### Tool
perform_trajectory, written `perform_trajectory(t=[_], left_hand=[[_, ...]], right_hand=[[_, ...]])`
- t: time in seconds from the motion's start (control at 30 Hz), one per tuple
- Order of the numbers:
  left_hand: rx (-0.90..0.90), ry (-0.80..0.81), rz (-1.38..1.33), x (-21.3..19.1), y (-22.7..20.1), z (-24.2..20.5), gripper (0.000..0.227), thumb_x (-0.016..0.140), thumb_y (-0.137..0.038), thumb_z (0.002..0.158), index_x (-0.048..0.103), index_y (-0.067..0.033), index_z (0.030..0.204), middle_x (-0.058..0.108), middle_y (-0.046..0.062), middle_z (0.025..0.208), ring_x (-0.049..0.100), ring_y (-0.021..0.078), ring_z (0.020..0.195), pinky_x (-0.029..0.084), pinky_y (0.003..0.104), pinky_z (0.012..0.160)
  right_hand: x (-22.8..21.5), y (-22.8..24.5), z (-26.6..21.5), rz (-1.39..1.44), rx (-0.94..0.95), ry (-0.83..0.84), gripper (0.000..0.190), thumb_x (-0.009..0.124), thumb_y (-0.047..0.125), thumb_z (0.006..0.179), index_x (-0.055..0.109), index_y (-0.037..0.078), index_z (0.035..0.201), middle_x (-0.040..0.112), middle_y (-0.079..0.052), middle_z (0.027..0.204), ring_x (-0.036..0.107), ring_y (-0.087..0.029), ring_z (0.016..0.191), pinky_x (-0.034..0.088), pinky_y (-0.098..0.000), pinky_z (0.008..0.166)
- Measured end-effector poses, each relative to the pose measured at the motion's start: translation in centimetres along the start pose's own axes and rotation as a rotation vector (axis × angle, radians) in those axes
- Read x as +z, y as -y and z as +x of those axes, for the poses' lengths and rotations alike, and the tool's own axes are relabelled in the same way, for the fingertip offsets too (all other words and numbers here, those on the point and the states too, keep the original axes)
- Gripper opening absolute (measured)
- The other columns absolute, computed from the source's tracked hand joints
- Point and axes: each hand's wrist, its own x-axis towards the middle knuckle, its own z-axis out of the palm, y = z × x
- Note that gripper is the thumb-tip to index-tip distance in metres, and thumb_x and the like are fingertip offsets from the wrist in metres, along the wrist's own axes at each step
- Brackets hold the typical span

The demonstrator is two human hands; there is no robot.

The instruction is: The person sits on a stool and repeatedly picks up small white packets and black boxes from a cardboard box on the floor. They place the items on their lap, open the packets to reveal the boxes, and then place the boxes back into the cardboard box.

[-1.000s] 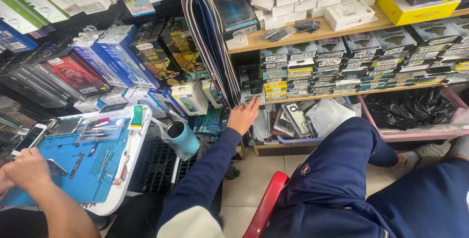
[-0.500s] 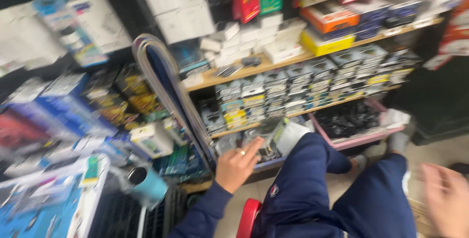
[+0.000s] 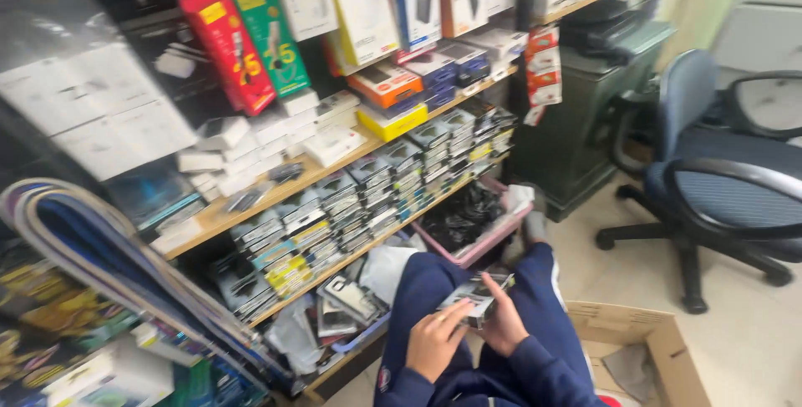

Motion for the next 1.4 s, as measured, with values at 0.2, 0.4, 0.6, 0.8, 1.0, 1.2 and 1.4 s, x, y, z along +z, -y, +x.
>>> perform_trajectory(t=[0.2,0.4,0.6,0.8,1.0,1.2,1.4], left_hand=[[-0.074,-0.063,0.123,0.8,1.7,-1.4,0.027,0.076,-0.022,0.084,0.066,-0.0215,0.109,0.068,-0.003,0.115,0.07,0.0202,0.088,0.056,0.034,0.07],[-0.044,-0.094,0.175,-0.3,1.0,-1.0,0.022,0.079,-0.022,0.085,0.066,-0.0201,0.104,0.069,-0.006,0.107,0.07,0.0167,0.075,0.054,0.03,0.064],[-0.05,-0.101,0.194,-0.3,1.1,-1.7,0.021,0.08,-0.026,0.085,0.066,-0.0205,0.1,0.068,-0.008,0.103,0.067,0.0156,0.069,0.053,0.03,0.062],[-0.055,-0.164,0.22,0.4,1.1,-1.6,0.019,0.081,-0.034,0.083,0.07,-0.0273,0.098,0.069,-0.012,0.095,0.069,0.0111,0.075,0.055,0.026,0.065],[-0.07,-0.223,0.257,0.5,1.3,-1.3,0.023,0.083,-0.039,0.08,0.074,-0.0325,0.1,0.07,-0.019,0.089,0.069,0.0061,0.066,0.058,0.02,0.06],[-0.095,-0.177,0.245,0.6,1.9,-1.6,0.024,0.084,-0.039,0.079,0.074,-0.0313,0.1,0.068,-0.017,0.082,0.068,0.0075,0.064,0.059,0.023,0.057],[-0.135,-0.067,0.206,0.4,1.9,-2.0,0.022,0.08,-0.036,0.082,0.067,-0.0276,0.097,0.062,-0.013,0.076,0.069,0.0124,0.062,0.06,0.029,0.057]], right_hand=[[1.0,-0.4,0.1,0.046,0.03,0.047,0.041,0.066,0.048,0.091,0.068,0.007,0.09,0.073,-0.013,0.088,0.07,-0.029,0.08,0.055,-0.0391,0.078],[2.8,0.2,-1.9,-0.052,0.033,0.032,0.05,0.063,0.053,0.091,0.068,0.003,0.094,0.074,-0.016,0.092,0.069,-0.03,0.081,0.054,-0.0388,0.078],[2.1,-0.3,-1.7,-0.061,0.042,0.017,0.05,0.062,0.054,0.091,0.068,0.004,0.099,0.074,-0.015,0.098,0.071,-0.029,0.087,0.056,-0.0397,0.083],[-0.3,-0.6,0.0,-0.049,-0.03,-0.011,0.064,0.068,0.056,0.09,0.056,0.002,0.123,0.066,-0.017,0.116,0.064,-0.031,0.105,0.052,-0.0464,0.092],[-0.1,-0.3,0.3,-0.08,-0.059,-0.089,0.09,0.073,0.059,0.088,0.047,-0.004,0.146,0.06,-0.021,0.139,0.06,-0.035,0.127,0.049,-0.0541,0.105],[-0.2,-0.5,1.0,-0.12,-0.071,-0.106,0.091,0.076,0.057,0.087,0.045,-0.003,0.148,0.06,-0.021,0.139,0.063,-0.035,0.124,0.053,-0.0523,0.101],[-0.5,-0.9,0.9,-0.17,-0.079,-0.137,0.091,0.075,0.058,0.087,0.045,-0.001,0.148,0.061,-0.02,0.136,0.065,-0.032,0.121,0.055,-0.0509,0.099]])
